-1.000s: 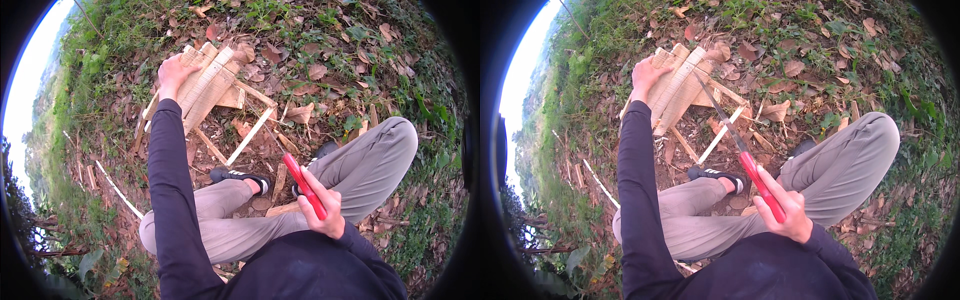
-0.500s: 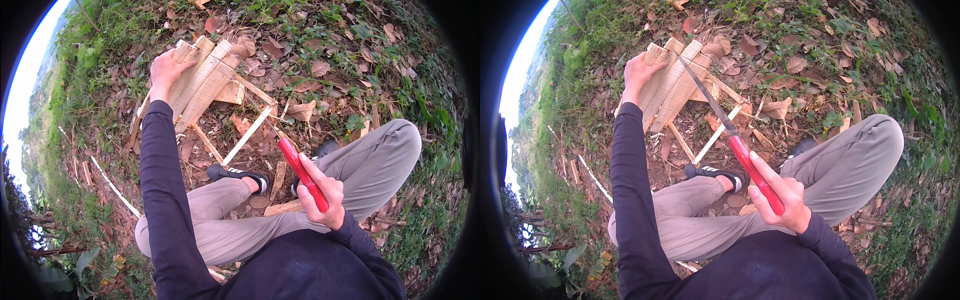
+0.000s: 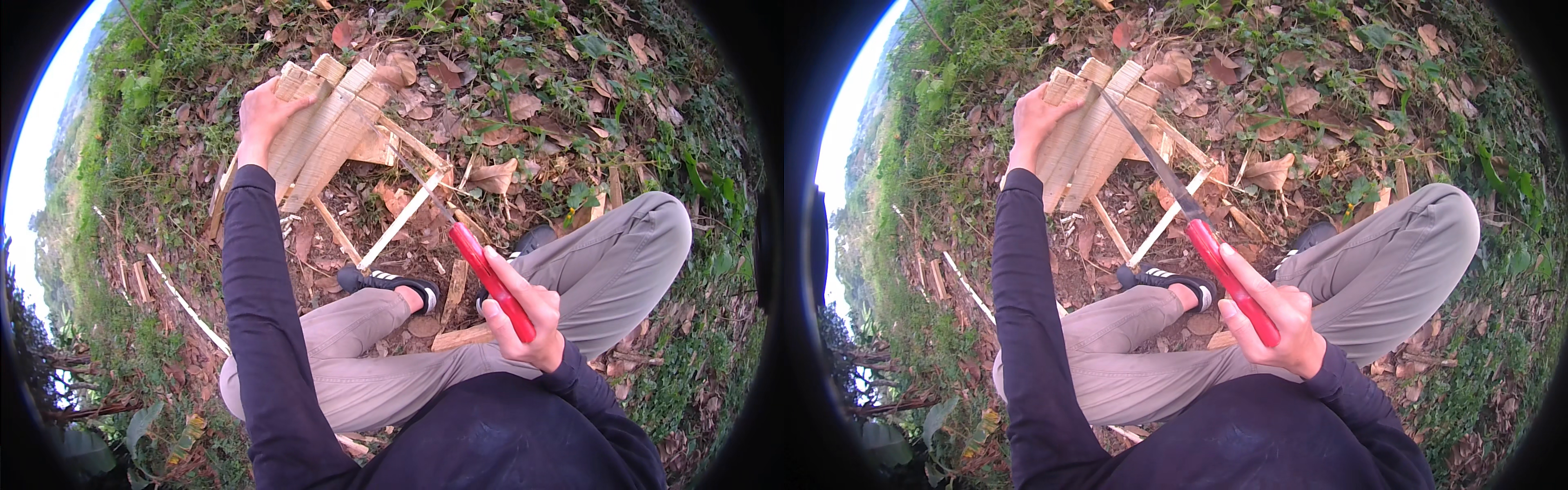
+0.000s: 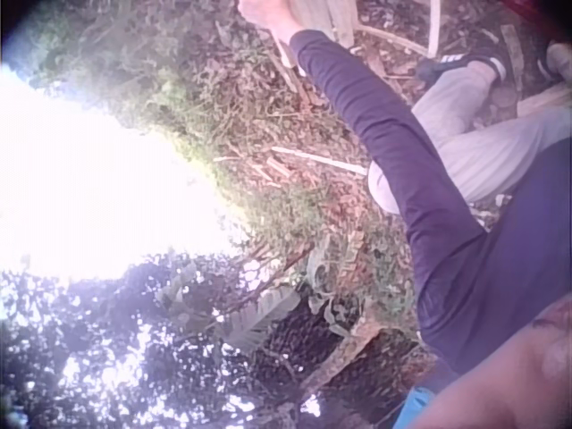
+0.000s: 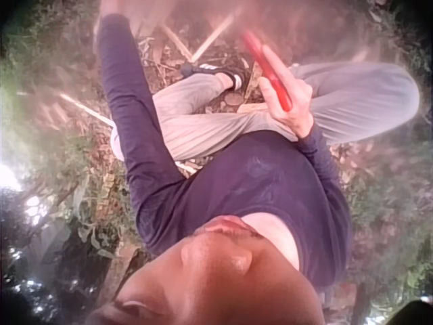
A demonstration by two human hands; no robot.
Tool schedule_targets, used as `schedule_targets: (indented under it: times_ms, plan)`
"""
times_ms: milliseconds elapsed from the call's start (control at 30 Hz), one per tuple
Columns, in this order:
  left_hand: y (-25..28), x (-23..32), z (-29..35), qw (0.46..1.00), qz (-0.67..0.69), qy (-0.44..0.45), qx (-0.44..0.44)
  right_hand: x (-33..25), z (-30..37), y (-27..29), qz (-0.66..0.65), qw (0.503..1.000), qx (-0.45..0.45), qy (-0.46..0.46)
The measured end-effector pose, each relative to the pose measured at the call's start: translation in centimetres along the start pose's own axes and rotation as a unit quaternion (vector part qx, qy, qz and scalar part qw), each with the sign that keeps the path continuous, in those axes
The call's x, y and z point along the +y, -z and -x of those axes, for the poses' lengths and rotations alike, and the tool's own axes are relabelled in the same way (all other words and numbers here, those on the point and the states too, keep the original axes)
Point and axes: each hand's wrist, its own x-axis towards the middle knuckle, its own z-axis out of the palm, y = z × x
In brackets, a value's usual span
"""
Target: The person sits on the ground and uses a red hand saw to cut a small wooden crate into smaller pieces. They hold the crate with their left hand and saw through the wooden slats with their right hand, eventually separating the structure into individual planks.
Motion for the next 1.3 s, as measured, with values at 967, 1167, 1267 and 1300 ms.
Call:
schedule_targets:
  times_ms: [967,1167,1267,1300]
  plan:
    - [-4.0,14.3,19.7,0.979,0.019,0.029,0.201,8.0,-4.8,4.8,-0.156,0.962,0.168,-0.151]
    - [-3.1,14.6,23.2,0.987,0.019,0.026,0.157,8.0,-4.5,4.4,-0.125,0.964,0.17,-0.159]
    - [-3.0,14.7,24.6,0.988,0.012,0.024,0.149,7.9,-5.3,4.1,-0.118,0.967,0.164,-0.155]
    - [-3.1,14.8,24.9,0.989,0.013,0.026,0.146,7.9,-5.4,3.9,-0.114,0.968,0.165,-0.151]
